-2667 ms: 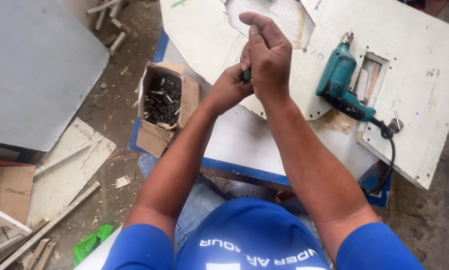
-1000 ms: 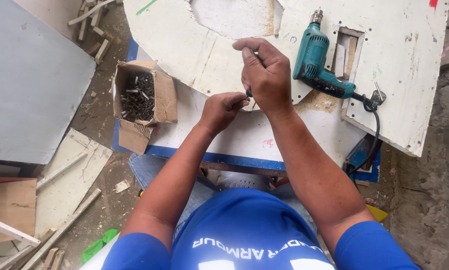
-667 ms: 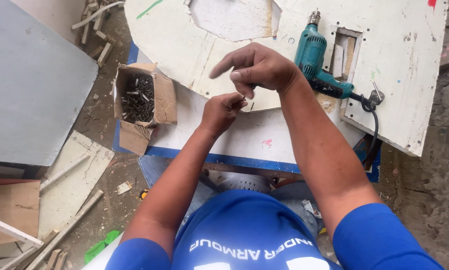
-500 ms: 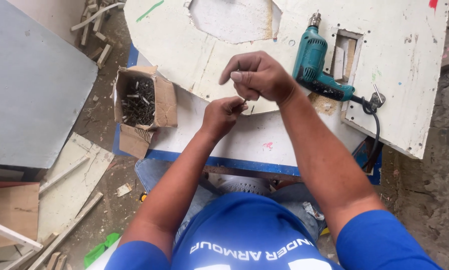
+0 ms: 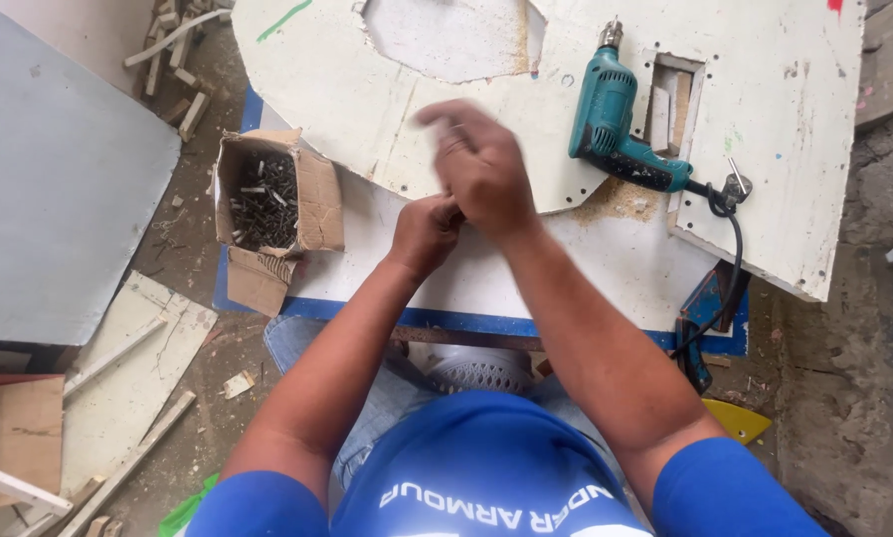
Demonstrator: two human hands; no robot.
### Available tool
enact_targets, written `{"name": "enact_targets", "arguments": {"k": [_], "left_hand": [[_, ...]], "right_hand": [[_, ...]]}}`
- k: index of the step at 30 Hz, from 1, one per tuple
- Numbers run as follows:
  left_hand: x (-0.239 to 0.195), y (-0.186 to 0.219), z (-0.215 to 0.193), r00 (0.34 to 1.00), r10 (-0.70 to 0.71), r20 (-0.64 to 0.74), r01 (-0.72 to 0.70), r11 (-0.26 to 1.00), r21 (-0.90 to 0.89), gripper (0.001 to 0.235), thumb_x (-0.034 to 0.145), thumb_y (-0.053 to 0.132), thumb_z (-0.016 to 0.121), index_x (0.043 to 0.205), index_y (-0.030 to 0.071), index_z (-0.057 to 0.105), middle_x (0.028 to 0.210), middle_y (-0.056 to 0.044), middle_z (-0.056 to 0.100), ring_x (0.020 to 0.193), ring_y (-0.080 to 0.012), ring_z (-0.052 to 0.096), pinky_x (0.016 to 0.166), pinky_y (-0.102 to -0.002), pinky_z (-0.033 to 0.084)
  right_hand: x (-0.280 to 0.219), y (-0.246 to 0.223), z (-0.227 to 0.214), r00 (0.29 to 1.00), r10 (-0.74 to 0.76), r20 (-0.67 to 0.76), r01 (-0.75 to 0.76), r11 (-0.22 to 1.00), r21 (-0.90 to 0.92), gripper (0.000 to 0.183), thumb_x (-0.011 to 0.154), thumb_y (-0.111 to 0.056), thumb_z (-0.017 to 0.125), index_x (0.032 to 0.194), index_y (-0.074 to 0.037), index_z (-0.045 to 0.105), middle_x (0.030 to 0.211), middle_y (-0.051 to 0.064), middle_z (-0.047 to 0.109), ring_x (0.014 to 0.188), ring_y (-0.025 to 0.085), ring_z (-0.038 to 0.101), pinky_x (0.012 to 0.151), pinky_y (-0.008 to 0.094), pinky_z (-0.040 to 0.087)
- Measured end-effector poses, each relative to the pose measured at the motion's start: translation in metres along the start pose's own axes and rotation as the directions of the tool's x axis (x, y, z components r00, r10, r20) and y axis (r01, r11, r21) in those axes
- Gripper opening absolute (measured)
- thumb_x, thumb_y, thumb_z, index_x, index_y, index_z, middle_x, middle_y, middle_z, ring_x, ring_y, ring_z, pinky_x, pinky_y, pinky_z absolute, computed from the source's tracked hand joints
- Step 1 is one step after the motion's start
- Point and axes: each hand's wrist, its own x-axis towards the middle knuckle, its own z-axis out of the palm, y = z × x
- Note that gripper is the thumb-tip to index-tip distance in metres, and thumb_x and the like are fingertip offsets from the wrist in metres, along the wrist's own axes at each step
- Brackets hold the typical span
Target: Assembling components by fastening screws into a board using a power drill and a screwdriver.
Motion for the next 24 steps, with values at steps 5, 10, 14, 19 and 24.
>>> {"name": "enact_targets", "arguments": {"k": [5, 10, 14, 19, 24], "left_hand": [[0.003, 0.022, -0.014, 0.894, -0.418, 0.165, 0.44, 0.887, -0.14, 0.021, 0.098, 0.038, 0.06, 0.096, 0.027, 0.078, 0.088, -0.008, 0.077, 0.076, -0.0408, 0.066, 0.059, -0.051, 0.041], [0.007, 0.026, -0.018, 0.997, -0.074, -0.007, 0.072, 0.991, -0.117, 0.014, 0.099, 0.022, 0.065, 0.09, 0.016, 0.072, 0.086, -0.002, 0.079, 0.071, -0.0228, 0.072, 0.054, -0.038, 0.045], [0.012, 0.044, -0.032, 0.993, -0.111, 0.024, 0.113, 0.989, -0.092, 0.024, 0.1, 0.022, 0.063, 0.079, 0.017, 0.054, 0.075, 0.002, 0.073, 0.062, -0.0177, 0.065, 0.05, -0.038, 0.04], [0.039, 0.075, -0.049, 0.994, -0.113, 0.0, 0.107, 0.938, -0.329, 0.01, 0.084, 0.011, 0.062, 0.085, 0.001, 0.06, 0.075, -0.019, 0.067, 0.064, -0.0333, 0.063, 0.051, -0.045, 0.041], [0.047, 0.08, -0.046, 0.991, -0.116, 0.073, 0.135, 0.928, -0.348, 0.008, 0.083, 0.009, 0.06, 0.082, 0.001, 0.059, 0.072, -0.017, 0.066, 0.063, -0.0308, 0.061, 0.051, -0.043, 0.04]], "right_hand": [[0.045, -0.003, -0.036, 0.542, -0.03, 0.84, -0.058, 0.996, 0.073, 0.044, 0.103, -0.012, 0.064, 0.144, 0.0, 0.056, 0.097, 0.009, 0.076, 0.092, 0.014, 0.072, 0.083, 0.028, 0.059], [0.029, 0.016, -0.036, 0.792, -0.04, 0.61, -0.096, 0.977, 0.189, 0.03, 0.109, -0.009, 0.055, 0.135, 0.002, 0.061, 0.063, -0.003, 0.046, 0.048, 0.007, 0.041, 0.044, 0.02, 0.038], [0.005, 0.024, -0.01, 0.976, -0.131, 0.176, 0.111, 0.987, 0.119, 0.021, 0.114, -0.007, 0.044, 0.123, -0.007, 0.063, 0.059, -0.006, 0.038, 0.044, 0.005, 0.031, 0.037, 0.021, 0.028], [-0.01, 0.01, 0.014, 0.922, -0.145, -0.359, 0.092, 0.983, -0.161, 0.019, 0.109, -0.009, 0.045, 0.112, -0.015, 0.063, 0.06, -0.006, 0.041, 0.048, 0.006, 0.039, 0.039, 0.024, 0.029], [0.002, 0.003, -0.011, 0.967, -0.174, 0.185, 0.167, 0.984, 0.056, 0.02, 0.105, -0.003, 0.049, 0.118, 0.001, 0.064, 0.066, 0.007, 0.057, 0.055, 0.013, 0.052, 0.053, 0.026, 0.043]]}}
